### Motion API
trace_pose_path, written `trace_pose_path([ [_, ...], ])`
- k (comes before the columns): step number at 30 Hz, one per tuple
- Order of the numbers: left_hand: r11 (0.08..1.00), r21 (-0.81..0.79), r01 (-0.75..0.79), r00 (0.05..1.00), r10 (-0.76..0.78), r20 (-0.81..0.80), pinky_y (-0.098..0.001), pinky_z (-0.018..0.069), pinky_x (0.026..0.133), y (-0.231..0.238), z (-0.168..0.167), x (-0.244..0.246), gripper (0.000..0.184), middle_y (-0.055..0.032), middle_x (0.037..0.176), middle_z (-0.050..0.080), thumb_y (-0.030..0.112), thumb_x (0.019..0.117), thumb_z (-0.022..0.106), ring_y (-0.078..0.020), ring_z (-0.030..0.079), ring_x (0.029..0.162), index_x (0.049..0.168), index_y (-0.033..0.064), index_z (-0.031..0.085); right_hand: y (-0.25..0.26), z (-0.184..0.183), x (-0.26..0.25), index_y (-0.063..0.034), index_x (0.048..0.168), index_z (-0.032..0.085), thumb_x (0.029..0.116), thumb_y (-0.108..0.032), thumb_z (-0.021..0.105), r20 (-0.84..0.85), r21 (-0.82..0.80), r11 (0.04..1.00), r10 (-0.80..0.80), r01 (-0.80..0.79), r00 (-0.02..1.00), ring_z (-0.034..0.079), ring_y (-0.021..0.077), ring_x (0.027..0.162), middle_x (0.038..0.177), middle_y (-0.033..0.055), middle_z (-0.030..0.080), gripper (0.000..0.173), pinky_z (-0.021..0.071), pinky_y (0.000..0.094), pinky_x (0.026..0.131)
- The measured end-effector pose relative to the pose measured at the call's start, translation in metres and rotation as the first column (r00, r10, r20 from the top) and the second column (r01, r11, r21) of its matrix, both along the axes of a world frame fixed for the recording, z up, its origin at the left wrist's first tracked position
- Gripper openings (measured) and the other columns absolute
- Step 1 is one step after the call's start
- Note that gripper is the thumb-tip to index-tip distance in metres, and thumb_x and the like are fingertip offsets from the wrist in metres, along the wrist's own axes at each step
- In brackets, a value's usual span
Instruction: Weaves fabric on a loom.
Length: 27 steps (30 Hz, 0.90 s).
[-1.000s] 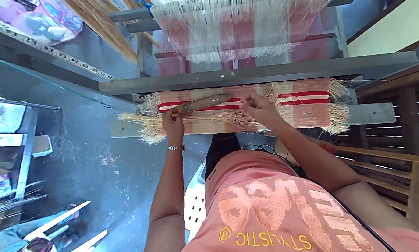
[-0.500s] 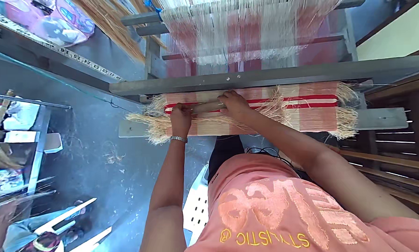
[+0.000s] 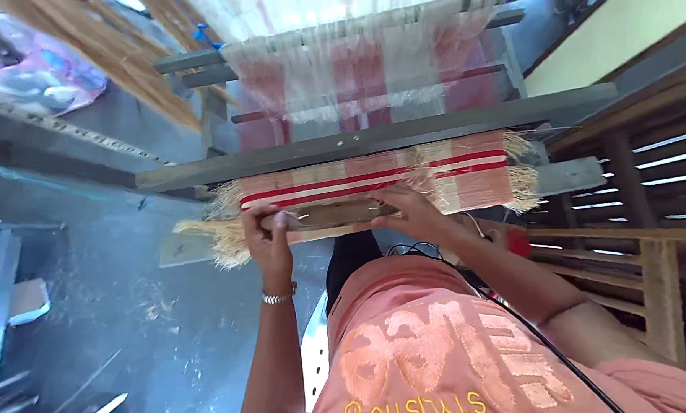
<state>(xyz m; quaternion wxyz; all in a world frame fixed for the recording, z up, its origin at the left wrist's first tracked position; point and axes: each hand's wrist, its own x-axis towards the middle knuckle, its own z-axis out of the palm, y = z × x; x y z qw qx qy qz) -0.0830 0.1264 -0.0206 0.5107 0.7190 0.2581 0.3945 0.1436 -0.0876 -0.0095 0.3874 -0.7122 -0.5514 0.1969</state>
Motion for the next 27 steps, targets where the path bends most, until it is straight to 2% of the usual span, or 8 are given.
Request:
trace_pose_path([
  [3, 0.974, -0.165, -0.153, 0.988, 0.149, -0.040, -0.0300, 0.0578, 0.075, -0.032, -0.006, 0.015, 0.038, -0.0006, 0.103, 0.060, 0.030, 0.1098, 0.045, -0.0080, 0.064, 0.083, 0.139, 0.0053, 0.040, -0.005, -0.005, -0.009, -0.0117, 0.134, 0.067, 0.0962, -0.037, 0.072, 0.166, 0.053, 0.995, -0.094, 0.086, 0.982, 0.063, 0.0272, 0.116, 0.125, 0.0077, 0.070, 0.045, 0.0507, 0.0489, 0.103],
  [8, 0.916, -0.382, -0.123, 0.988, 0.151, 0.044, -0.0218, 0.0509, 0.062, -0.033, -0.009, 0.020, 0.016, 0.0056, 0.082, 0.059, 0.023, 0.1110, 0.041, -0.0037, 0.056, 0.064, 0.117, 0.0098, 0.050, -0.015, -0.009, -0.005, -0.0104, 0.132, 0.066, 0.0891, -0.031, 0.081, 0.004, 0.053, 0.990, -0.131, 0.130, 0.991, 0.059, 0.0269, 0.123, 0.134, 0.0142, 0.059, 0.050, 0.0537, 0.0453, 0.103],
  [10, 0.889, -0.444, -0.112, 0.986, 0.156, 0.063, -0.0206, 0.0520, 0.063, -0.014, -0.004, 0.012, 0.019, 0.0088, 0.077, 0.059, 0.026, 0.1119, 0.038, -0.0021, 0.056, 0.063, 0.112, 0.0137, 0.053, -0.030, -0.006, 0.018, -0.0006, 0.114, 0.068, 0.0865, -0.028, 0.084, -0.077, 0.040, 0.962, -0.267, 0.271, 0.961, 0.064, 0.0287, 0.111, 0.123, 0.0197, 0.061, 0.042, 0.0579, 0.0455, 0.094],
  [12, 0.860, -0.496, -0.116, 0.974, 0.198, 0.115, -0.0192, 0.0491, 0.058, 0.008, 0.002, -0.003, 0.027, 0.0101, 0.070, 0.056, 0.028, 0.1128, 0.033, -0.0018, 0.052, 0.058, 0.104, 0.0164, 0.055, -0.056, -0.005, 0.059, 0.0052, 0.104, 0.065, 0.0952, -0.029, 0.074, -0.094, -0.015, 0.858, -0.513, 0.514, 0.853, 0.066, 0.0283, 0.090, 0.107, 0.0202, 0.065, 0.037, 0.0577, 0.0468, 0.081],
  [15, 0.810, -0.572, -0.130, 0.942, 0.281, 0.184, -0.0185, 0.0458, 0.055, 0.032, 0.009, -0.023, 0.038, 0.0102, 0.067, 0.056, 0.030, 0.1134, 0.025, -0.0019, 0.051, 0.055, 0.098, 0.0179, 0.059, -0.104, -0.007, 0.138, 0.0081, 0.116, 0.060, 0.1030, -0.040, 0.060, -0.154, -0.051, 0.556, -0.825, 0.830, 0.543, 0.066, 0.0280, 0.087, 0.099, 0.0204, 0.067, 0.050, 0.0559, 0.0484, 0.082],
  [19, 0.731, -0.666, -0.152, 0.888, 0.397, 0.232, -0.0173, 0.0453, 0.053, 0.048, 0.008, -0.033, 0.042, 0.0101, 0.064, 0.053, 0.031, 0.1138, 0.023, -0.0014, 0.050, 0.053, 0.095, 0.0176, 0.057, -0.154, -0.014, 0.221, 0.0107, 0.144, 0.037, 0.0951, -0.051, 0.068, -0.175, -0.129, 0.270, -0.953, 0.954, 0.246, 0.059, 0.0376, 0.123, 0.137, 0.0299, 0.054, 0.085, 0.0496, 0.0511, 0.105],
  [24, 0.658, -0.719, -0.221, 0.854, 0.487, 0.183, -0.0194, 0.0497, 0.054, 0.063, -0.001, -0.038, 0.044, 0.0086, 0.063, 0.056, 0.034, 0.1136, 0.022, -0.0031, 0.055, 0.053, 0.093, 0.0172, 0.057, -0.168, -0.026, 0.247, 0.0108, 0.148, 0.033, 0.0855, -0.063, 0.074, -0.077, -0.144, 0.231, -0.972, 0.962, 0.222, 0.051, 0.0421, 0.130, 0.143, 0.0335, 0.048, 0.105, 0.0423, 0.0538, 0.111],
  [27, 0.612, -0.714, -0.340, 0.810, 0.576, 0.107, -0.0225, 0.0570, 0.061, 0.069, -0.003, -0.050, 0.040, 0.0046, 0.078, 0.067, 0.035, 0.1137, 0.023, -0.0054, 0.065, 0.065, 0.107, 0.0142, 0.056, -0.168, -0.032, 0.250, 0.0054, 0.154, 0.024, 0.0851, -0.063, 0.074, -0.193, -0.158, 0.286, -0.948, 0.945, 0.254, 0.051, 0.0378, 0.135, 0.150, 0.0289, 0.045, 0.109, 0.0455, 0.0522, 0.112],
])
